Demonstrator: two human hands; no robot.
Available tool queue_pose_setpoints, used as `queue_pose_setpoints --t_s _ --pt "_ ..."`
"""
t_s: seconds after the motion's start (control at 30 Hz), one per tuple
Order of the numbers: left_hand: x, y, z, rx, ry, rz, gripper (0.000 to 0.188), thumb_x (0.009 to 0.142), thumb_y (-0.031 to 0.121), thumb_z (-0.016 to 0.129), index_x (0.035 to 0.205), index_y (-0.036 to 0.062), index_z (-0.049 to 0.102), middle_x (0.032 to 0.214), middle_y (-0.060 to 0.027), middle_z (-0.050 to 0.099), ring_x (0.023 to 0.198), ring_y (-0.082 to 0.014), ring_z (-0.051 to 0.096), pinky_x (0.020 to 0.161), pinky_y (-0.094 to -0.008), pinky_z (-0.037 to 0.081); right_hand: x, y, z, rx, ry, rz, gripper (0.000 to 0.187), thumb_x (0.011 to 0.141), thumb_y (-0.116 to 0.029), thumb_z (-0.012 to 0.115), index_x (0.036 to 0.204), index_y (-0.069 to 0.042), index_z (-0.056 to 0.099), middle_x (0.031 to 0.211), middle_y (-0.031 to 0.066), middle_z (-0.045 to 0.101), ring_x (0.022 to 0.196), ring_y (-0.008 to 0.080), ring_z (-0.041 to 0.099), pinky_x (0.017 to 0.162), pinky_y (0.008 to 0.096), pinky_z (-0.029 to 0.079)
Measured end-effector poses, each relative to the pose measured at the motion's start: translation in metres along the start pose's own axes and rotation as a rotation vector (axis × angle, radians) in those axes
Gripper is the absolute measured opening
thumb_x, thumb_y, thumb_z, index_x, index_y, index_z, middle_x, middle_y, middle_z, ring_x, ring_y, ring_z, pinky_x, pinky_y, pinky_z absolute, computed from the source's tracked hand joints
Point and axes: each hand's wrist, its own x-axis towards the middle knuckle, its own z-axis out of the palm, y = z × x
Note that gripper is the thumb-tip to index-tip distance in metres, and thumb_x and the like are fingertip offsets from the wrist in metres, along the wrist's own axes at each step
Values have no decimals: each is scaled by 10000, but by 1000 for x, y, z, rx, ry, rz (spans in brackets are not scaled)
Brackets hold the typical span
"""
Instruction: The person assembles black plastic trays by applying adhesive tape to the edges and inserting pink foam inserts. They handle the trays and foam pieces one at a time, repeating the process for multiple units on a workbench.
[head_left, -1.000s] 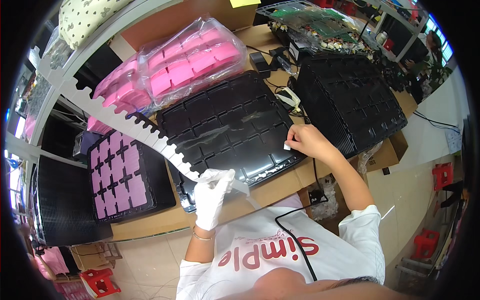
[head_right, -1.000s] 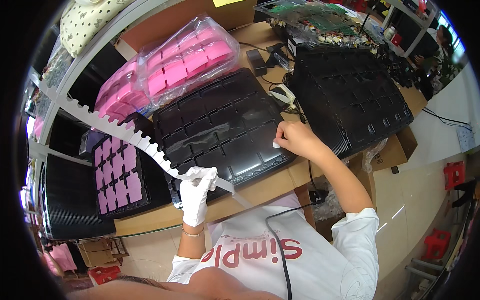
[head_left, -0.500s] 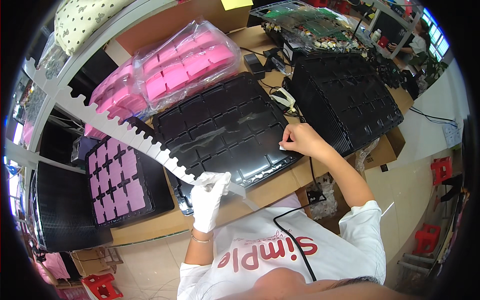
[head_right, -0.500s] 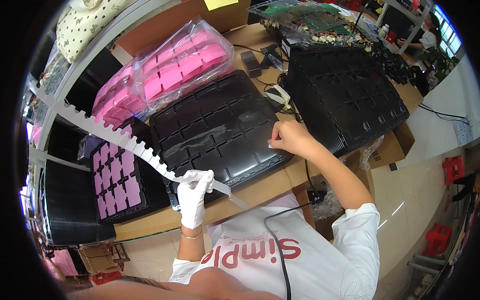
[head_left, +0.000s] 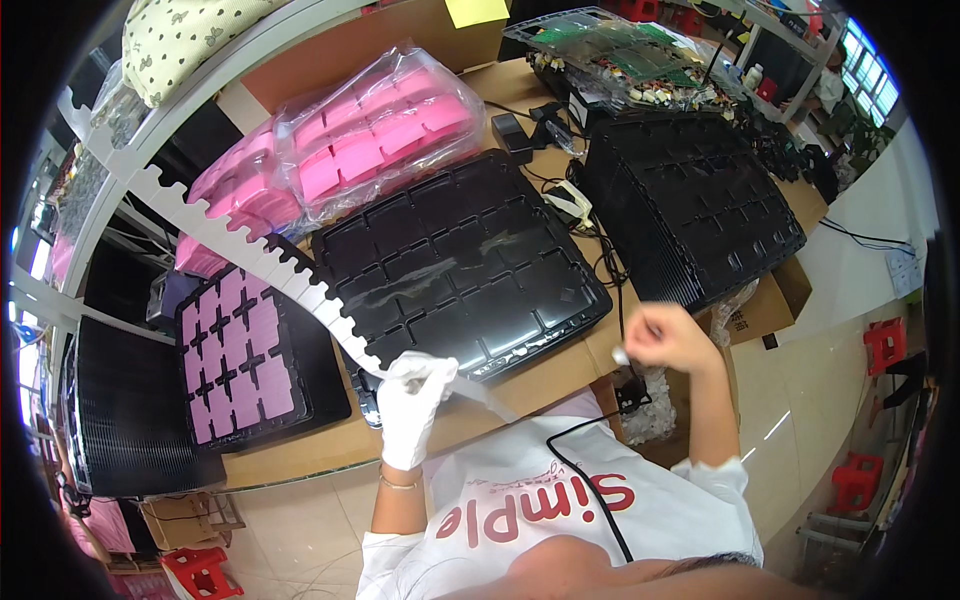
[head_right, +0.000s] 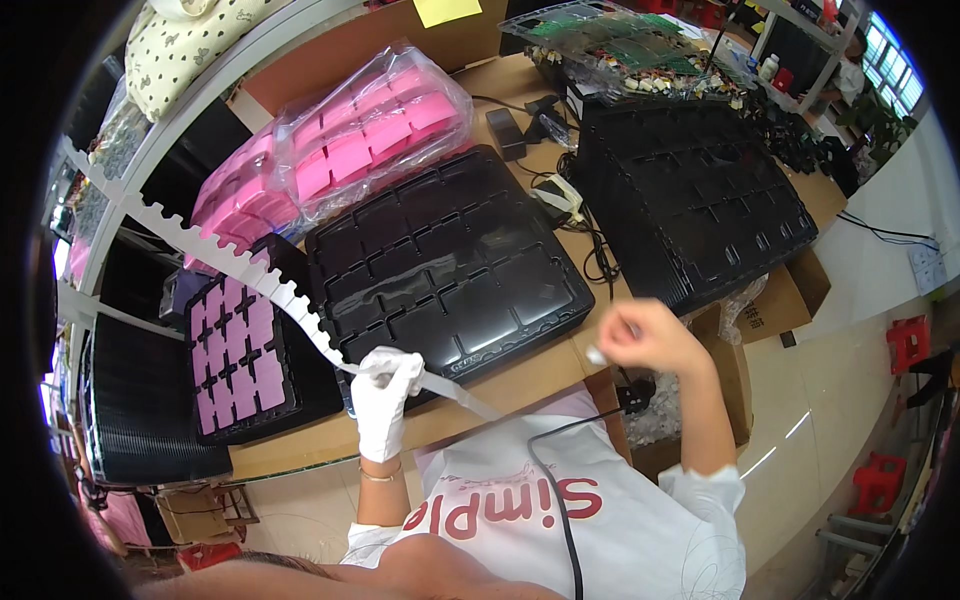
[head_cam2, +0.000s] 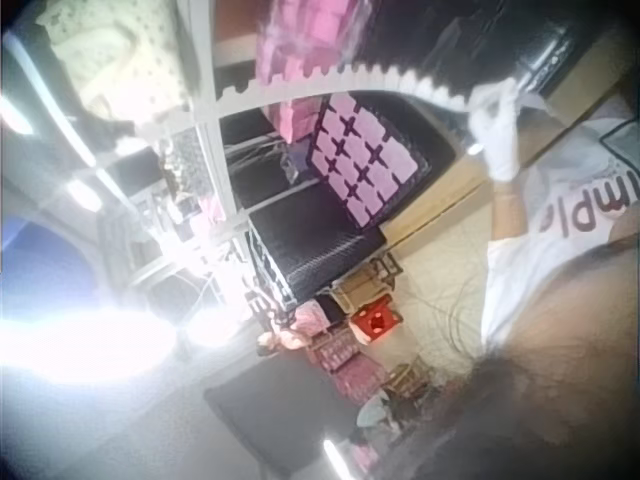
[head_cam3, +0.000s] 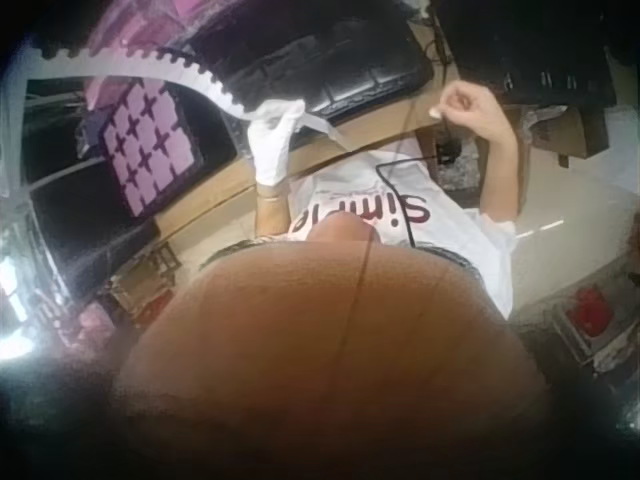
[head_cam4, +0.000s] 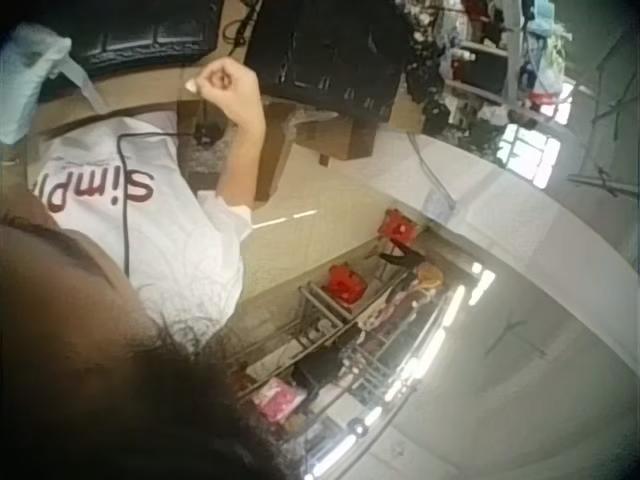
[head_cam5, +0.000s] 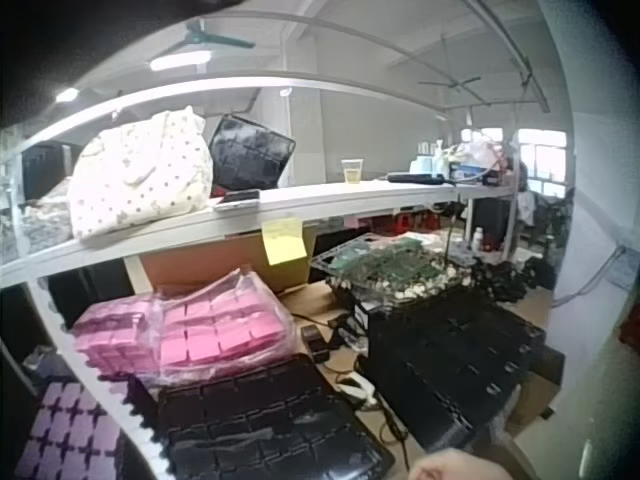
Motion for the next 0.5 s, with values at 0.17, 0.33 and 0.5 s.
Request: queue_pose_setpoints --t_s 0.17,0.33,0.5 --pt "-23 -3 -17 254 -59 133 69 808 16 754 872 12 727 801 -45 632 654 -107 581 618 -229 469 -116 104 -7 -673 164 384 217 742 -179 742 835 -3 655 795 111 690 748 270 669 701 385 521" --pt "-36 7 -35 587 -255 303 102 791 98 772 856 31 731 851 -69 691 649 -147 621 645 -267 501 -161 142 30 -1614 578 462 321 748 -200 773 973 13 688 1033 179 683 898 357 685 778 429 543" --pt "-28 26 -84 507 -856 443 647 627 417 864 1102 14 690 1049 -112 705 1082 -294 619 935 -405 470 -95 2 28 -9 552 40 175 840 -84 702 983 17 693 1000 156 680 869 225 687 756 303 550"
